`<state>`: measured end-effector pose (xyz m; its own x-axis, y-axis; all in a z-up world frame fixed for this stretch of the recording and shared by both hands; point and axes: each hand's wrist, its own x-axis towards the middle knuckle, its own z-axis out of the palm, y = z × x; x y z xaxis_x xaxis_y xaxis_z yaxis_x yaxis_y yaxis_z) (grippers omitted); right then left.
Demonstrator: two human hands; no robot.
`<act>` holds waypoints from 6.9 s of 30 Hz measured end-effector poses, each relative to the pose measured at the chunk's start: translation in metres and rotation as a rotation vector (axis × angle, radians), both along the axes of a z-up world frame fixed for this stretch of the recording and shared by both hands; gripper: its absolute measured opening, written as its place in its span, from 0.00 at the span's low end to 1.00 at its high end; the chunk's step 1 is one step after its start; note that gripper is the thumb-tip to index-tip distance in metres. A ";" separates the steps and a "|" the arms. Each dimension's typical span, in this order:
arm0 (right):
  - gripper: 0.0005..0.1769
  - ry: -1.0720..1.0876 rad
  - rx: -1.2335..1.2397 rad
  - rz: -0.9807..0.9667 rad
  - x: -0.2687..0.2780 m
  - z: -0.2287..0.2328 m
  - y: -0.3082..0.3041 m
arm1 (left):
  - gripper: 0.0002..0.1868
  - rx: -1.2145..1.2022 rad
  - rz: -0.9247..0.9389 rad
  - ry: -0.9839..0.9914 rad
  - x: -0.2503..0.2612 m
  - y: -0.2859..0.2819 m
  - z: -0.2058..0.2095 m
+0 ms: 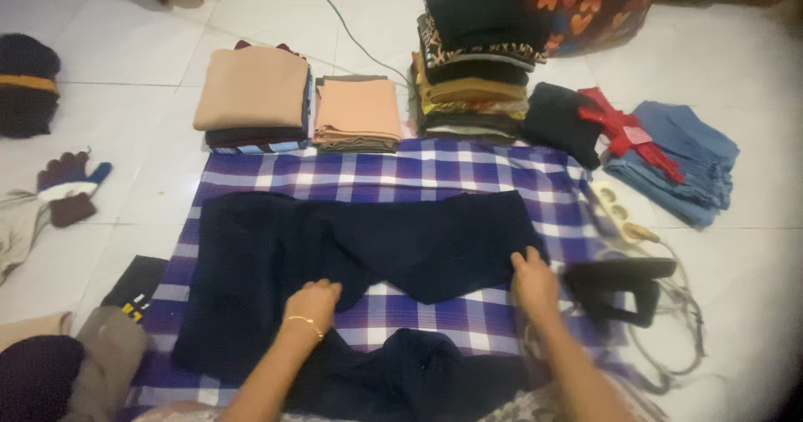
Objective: The person irons a dark blue sweater laid out on a checkered mat on the floor. They repeatedly smooth the fabric with their hands and use an iron to press different sections, including the sleeves and body, before folding the sweater at the end.
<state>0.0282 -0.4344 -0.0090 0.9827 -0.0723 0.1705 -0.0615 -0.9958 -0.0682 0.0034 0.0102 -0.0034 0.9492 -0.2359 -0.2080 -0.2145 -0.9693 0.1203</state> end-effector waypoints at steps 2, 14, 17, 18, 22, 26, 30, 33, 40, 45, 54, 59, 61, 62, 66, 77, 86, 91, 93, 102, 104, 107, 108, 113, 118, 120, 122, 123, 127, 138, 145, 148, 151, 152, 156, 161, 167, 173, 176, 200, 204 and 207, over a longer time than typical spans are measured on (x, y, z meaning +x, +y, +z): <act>0.14 0.042 -0.002 0.025 0.005 0.002 -0.008 | 0.09 0.046 0.024 0.073 0.002 0.021 0.000; 0.11 0.114 0.145 -0.136 -0.082 -0.007 -0.066 | 0.19 0.259 0.171 0.581 0.003 0.009 0.074; 0.15 0.287 0.492 -0.444 -0.104 -0.020 -0.095 | 0.21 0.117 0.182 0.452 0.008 -0.016 0.087; 0.17 0.283 0.651 -0.511 -0.112 -0.025 -0.108 | 0.19 0.044 0.173 0.362 0.008 -0.025 0.085; 0.16 -0.138 1.353 -0.741 -0.126 -0.048 -0.130 | 0.32 -0.152 0.039 0.098 0.005 -0.065 0.052; 0.16 -0.360 1.336 -0.793 -0.109 -0.047 -0.133 | 0.42 -0.060 0.060 0.177 0.002 -0.097 0.021; 0.21 -0.576 1.382 -0.774 -0.088 -0.036 -0.130 | 0.50 -0.029 0.160 0.334 -0.004 -0.108 0.026; 0.18 -0.659 1.229 -0.704 -0.072 -0.007 -0.126 | 0.58 0.004 0.152 0.396 0.000 -0.112 0.035; 0.23 -0.248 0.491 -0.388 -0.042 0.120 -0.056 | 0.72 0.017 0.131 0.432 0.007 -0.110 0.033; 0.26 0.205 0.416 -0.191 -0.022 0.146 0.025 | 0.75 0.043 0.125 0.457 0.011 -0.110 0.031; 0.19 0.305 0.246 -0.044 -0.048 0.112 0.142 | 0.76 0.030 0.133 0.459 0.011 -0.111 0.033; 0.20 0.201 0.204 -0.105 -0.047 0.113 0.152 | 0.76 -0.004 0.126 0.448 0.009 -0.107 0.036; 0.20 0.195 0.201 -0.119 -0.041 0.111 0.154 | 0.75 -0.002 0.134 0.449 0.011 -0.107 0.035; 0.21 0.190 0.200 -0.123 -0.037 0.109 0.155 | 0.75 -0.003 0.139 0.451 0.011 -0.108 0.034; 0.21 0.122 0.197 -0.110 -0.020 0.105 0.159 | 0.75 -0.009 0.123 0.452 0.011 -0.106 0.032; 0.22 0.141 0.220 -0.173 0.041 0.088 0.165 | 0.75 -0.017 0.138 0.437 0.011 -0.107 0.027; 0.24 0.157 0.232 -0.153 0.043 0.077 0.147 | 0.76 0.002 0.163 0.468 0.015 -0.112 0.034; 0.23 0.174 0.241 -0.152 0.001 0.087 0.127 | 0.77 0.007 0.170 0.478 0.016 -0.113 0.036; 0.23 0.197 0.233 -0.165 -0.017 0.092 0.121 | 0.77 0.008 0.173 0.473 0.016 -0.113 0.036; 0.22 0.128 0.203 -0.182 -0.032 0.093 0.119 | 0.76 0.054 0.178 0.460 0.016 -0.116 0.032; 0.23 0.132 0.182 -0.183 -0.020 0.091 0.121 | 0.76 0.036 0.159 0.461 0.016 -0.112 0.032; 0.22 0.114 0.172 -0.179 0.001 0.090 0.122 | 0.77 0.028 0.170 0.465 0.016 -0.113 0.033; 0.22 0.105 0.174 -0.177 0.007 0.089 0.123 | 0.77 0.024 0.165 0.465 0.016 -0.112 0.033; 0.23 0.122 0.187 -0.187 0.039 0.083 0.121 | 0.77 0.028 0.171 0.475 0.017 -0.114 0.034; 0.23 0.140 0.209 -0.206 0.065 0.078 0.116 | 0.77 0.024 0.173 0.477 0.017 -0.113 0.033; 0.24 0.139 0.201 -0.201 0.069 0.077 0.113 | 0.77 0.030 0.176 0.475 0.017 -0.114 0.033; 0.24 0.138 0.211 -0.178 0.067 0.077 0.109 | 0.77 0.030 0.175 0.468 0.017 -0.114 0.032; 0.24 0.137 0.215 -0.165 0.066 0.078 0.106 | 0.77 0.027 0.174 0.469 0.016 -0.115 0.032; 0.25 0.157 0.214 -0.184 0.057 0.081 0.095 | 0.76 0.045 0.165 0.474 0.018 -0.115 0.033; 0.25 0.095 0.161 -0.183 0.035 0.087 0.047 | 0.78 0.116 0.176 0.492 0.020 -0.120 0.033; 0.24 0.054 0.152 -0.204 0.034 0.080 0.030 | 0.77 0.101 0.169 0.483 0.019 -0.119 0.035; 0.24 0.036 0.154 -0.222 0.029 0.078 0.019 | 0.77 0.112 0.181 0.489 0.020 -0.121 0.032; 0.24 0.074 0.162 -0.266 0.029 0.080 0.012 | 0.77 0.096 0.174 0.477 0.019 -0.120 0.032; 0.24 0.082 0.163 -0.276 0.030 0.080 0.012 | 0.77 0.086 0.169 0.470 0.018 -0.118 0.032; 0.25 0.051 0.142 -0.285 0.035 0.077 0.010 | 0.77 0.094 0.170 0.473 0.019 -0.120 0.033; 0.24 0.042 0.179 -0.387 0.047 0.073 0.012 | 0.77 0.099 0.195 0.487 0.019 -0.122 0.033; 0.25 0.069 0.219 -0.512 0.048 0.067 0.000 | 0.77 0.087 0.168 0.458 0.016 -0.118 0.032; 0.26 0.083 0.106 -0.442 0.012 0.065 -0.012 | 0.77 0.087 0.170 0.475 0.017 -0.117 0.031; 0.27 0.113 0.071 -0.437 0.008 0.071 -0.019 | 0.76 0.073 0.168 0.470 0.017 -0.116 0.032; 0.27 0.022 0.165 -0.408 0.068 0.082 -0.049 | 0.76 0.029 0.073 0.558 0.022 -0.104 0.041; 0.27 0.002 0.135 -0.304 0.034 0.109 -0.021 | 0.66 -0.097 0.033 0.499 0.020 -0.084 0.041; 0.26 0.162 0.142 -0.138 0.014 0.132 0.011 | 0.61 -0.071 -0.004 0.365 0.004 -0.065 0.038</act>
<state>0.0424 -0.4239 0.1225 0.9756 -0.2195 -0.0101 -0.2175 -0.9583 -0.1854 0.0076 -0.0553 0.0345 0.8144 -0.2653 -0.5162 -0.1488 -0.9551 0.2561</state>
